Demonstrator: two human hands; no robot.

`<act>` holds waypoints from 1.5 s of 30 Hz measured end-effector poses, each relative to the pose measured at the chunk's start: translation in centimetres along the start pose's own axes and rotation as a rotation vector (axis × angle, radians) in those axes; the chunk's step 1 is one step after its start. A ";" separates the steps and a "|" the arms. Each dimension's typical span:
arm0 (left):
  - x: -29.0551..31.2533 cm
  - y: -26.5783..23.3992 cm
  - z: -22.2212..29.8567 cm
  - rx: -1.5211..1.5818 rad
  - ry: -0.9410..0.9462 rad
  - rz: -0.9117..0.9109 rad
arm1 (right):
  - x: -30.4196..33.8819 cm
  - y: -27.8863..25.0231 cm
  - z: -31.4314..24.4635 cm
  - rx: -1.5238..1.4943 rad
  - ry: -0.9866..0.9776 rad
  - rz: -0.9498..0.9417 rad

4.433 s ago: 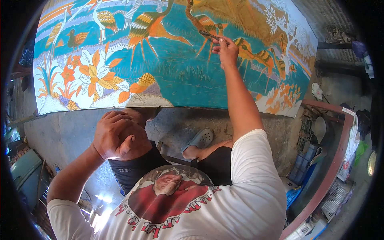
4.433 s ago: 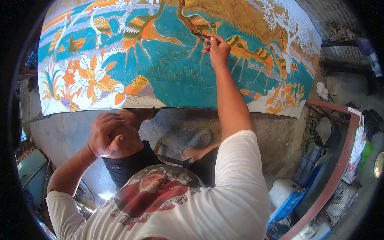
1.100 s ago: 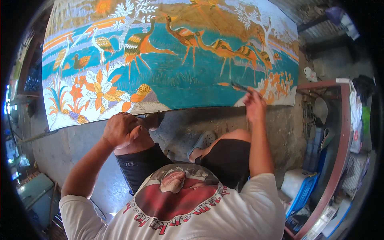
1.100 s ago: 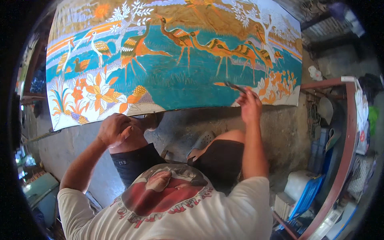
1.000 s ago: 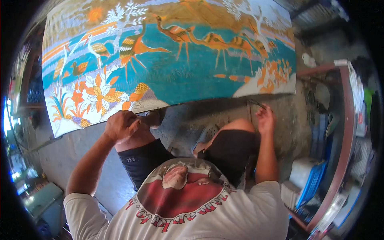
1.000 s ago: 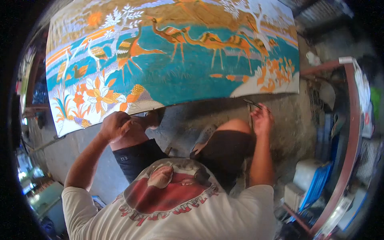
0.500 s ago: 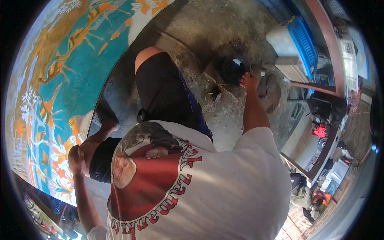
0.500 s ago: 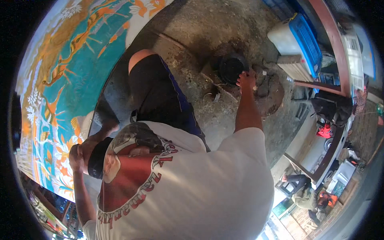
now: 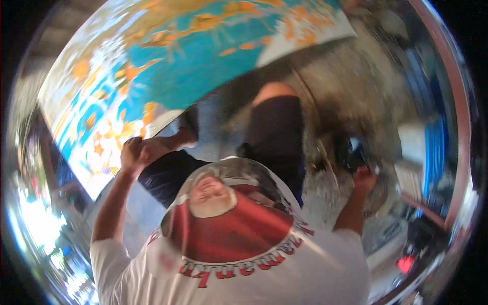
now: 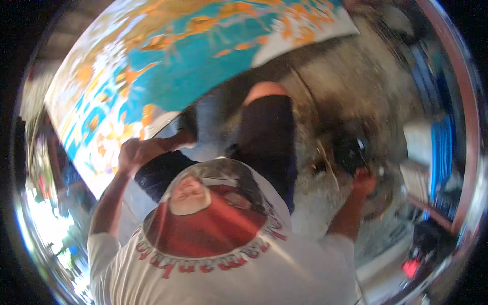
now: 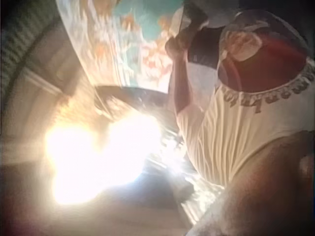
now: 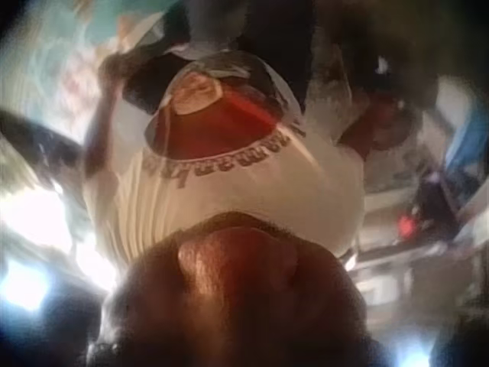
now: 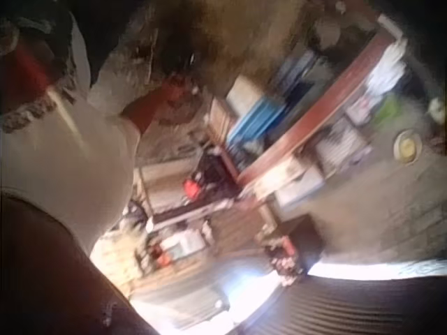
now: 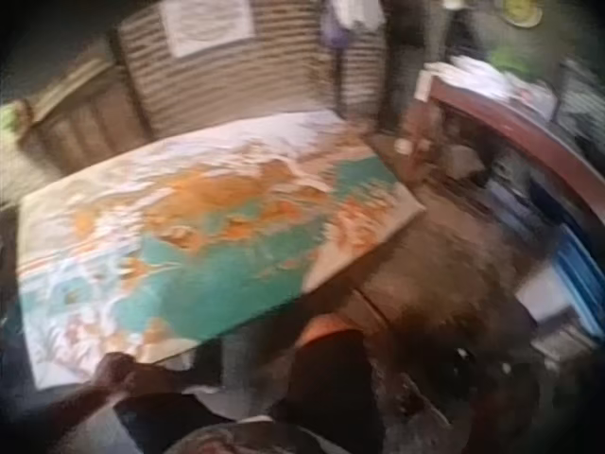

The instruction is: Painting intricate bird and floral designs on a large piece of cloth using a brush and ink.

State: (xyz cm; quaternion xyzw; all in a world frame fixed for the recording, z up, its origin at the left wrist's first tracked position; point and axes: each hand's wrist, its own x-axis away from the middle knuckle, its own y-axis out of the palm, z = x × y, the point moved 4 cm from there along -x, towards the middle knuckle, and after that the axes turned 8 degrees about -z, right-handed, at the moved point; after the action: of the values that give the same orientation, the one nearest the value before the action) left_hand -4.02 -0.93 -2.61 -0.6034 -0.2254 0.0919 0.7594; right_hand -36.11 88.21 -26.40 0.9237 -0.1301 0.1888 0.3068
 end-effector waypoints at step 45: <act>-1.7 -3.8 -2.0 0.461 -0.089 0.083 | 3.6 87.7 49.8 0.715 0.045 -1.065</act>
State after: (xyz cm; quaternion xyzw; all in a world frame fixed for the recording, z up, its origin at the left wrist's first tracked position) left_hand -5.12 -4.35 0.31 -0.4182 -0.2068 0.1988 0.8619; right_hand -50.72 -11.11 -16.33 0.9029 0.4240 0.0616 0.0340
